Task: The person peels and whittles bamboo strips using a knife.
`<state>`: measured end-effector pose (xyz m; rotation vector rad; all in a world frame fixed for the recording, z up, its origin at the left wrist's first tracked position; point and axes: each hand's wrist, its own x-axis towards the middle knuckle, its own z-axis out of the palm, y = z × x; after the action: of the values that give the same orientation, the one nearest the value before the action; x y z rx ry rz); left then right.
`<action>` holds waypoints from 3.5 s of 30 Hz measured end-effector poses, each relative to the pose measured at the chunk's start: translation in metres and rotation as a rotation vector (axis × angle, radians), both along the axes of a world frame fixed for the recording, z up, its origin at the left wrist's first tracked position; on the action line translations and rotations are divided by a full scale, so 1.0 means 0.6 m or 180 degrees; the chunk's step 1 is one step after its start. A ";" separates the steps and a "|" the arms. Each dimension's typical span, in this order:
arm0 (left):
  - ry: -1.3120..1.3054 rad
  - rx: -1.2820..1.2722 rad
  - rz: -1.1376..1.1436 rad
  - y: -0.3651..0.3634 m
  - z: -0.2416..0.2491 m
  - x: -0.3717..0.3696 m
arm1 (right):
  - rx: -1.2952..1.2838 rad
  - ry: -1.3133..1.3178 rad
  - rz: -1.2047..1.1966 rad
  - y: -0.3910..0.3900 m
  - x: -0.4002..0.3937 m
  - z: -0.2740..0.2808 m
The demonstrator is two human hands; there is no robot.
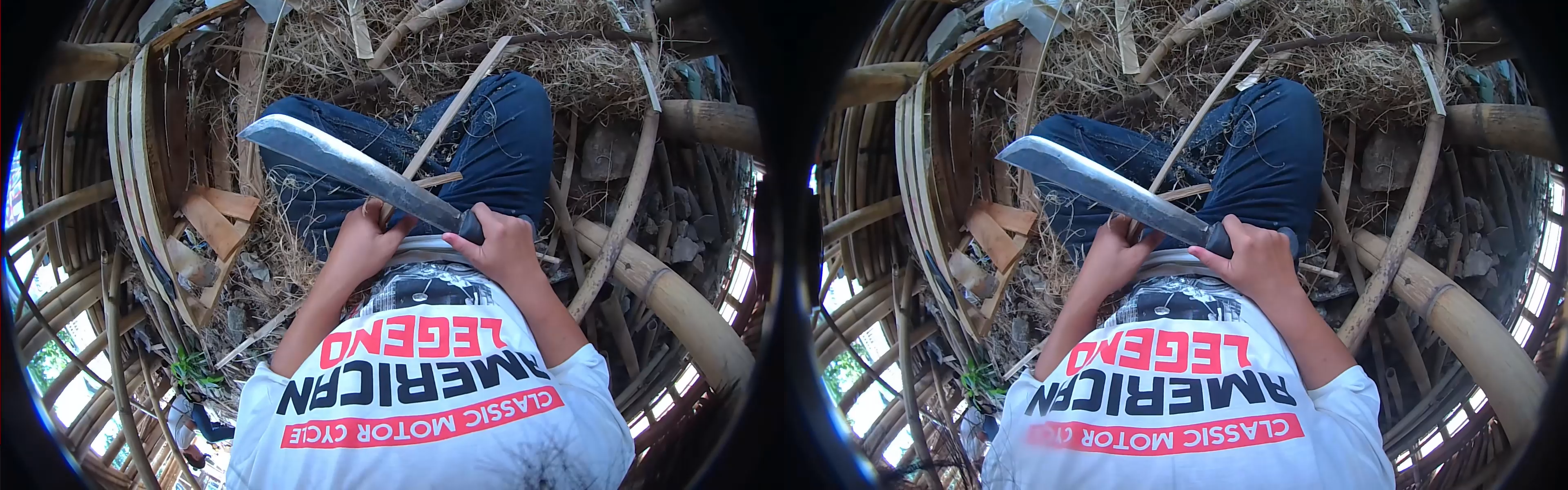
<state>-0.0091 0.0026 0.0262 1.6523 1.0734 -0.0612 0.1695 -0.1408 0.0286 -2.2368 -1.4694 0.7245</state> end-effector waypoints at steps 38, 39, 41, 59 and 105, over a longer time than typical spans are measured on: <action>0.0566 -0.0728 0.0205 -0.056 0.017 -0.089 | -0.0379 0.0168 -0.0512 -0.013 -0.006 -0.044; 0.0571 -0.0731 0.0214 -0.056 0.018 -0.089 | -0.0407 0.0196 -0.0524 -0.013 -0.006 -0.044; 0.0565 -0.0756 0.0273 -0.056 0.021 -0.088 | -0.0443 0.0219 -0.0530 -0.012 -0.006 -0.046; 0.0819 -0.0505 0.0127 -0.070 0.028 -0.169 | -0.0639 0.0484 -0.1177 0.022 0.009 -0.047; 0.0337 0.0461 0.0460 0.104 -0.004 -0.114 | 0.1272 0.2111 -0.0488 0.054 0.031 0.062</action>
<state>-0.0774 0.0647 0.0241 1.7105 1.3010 0.0243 0.1881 -0.1084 0.0655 -1.5699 -0.9927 0.9104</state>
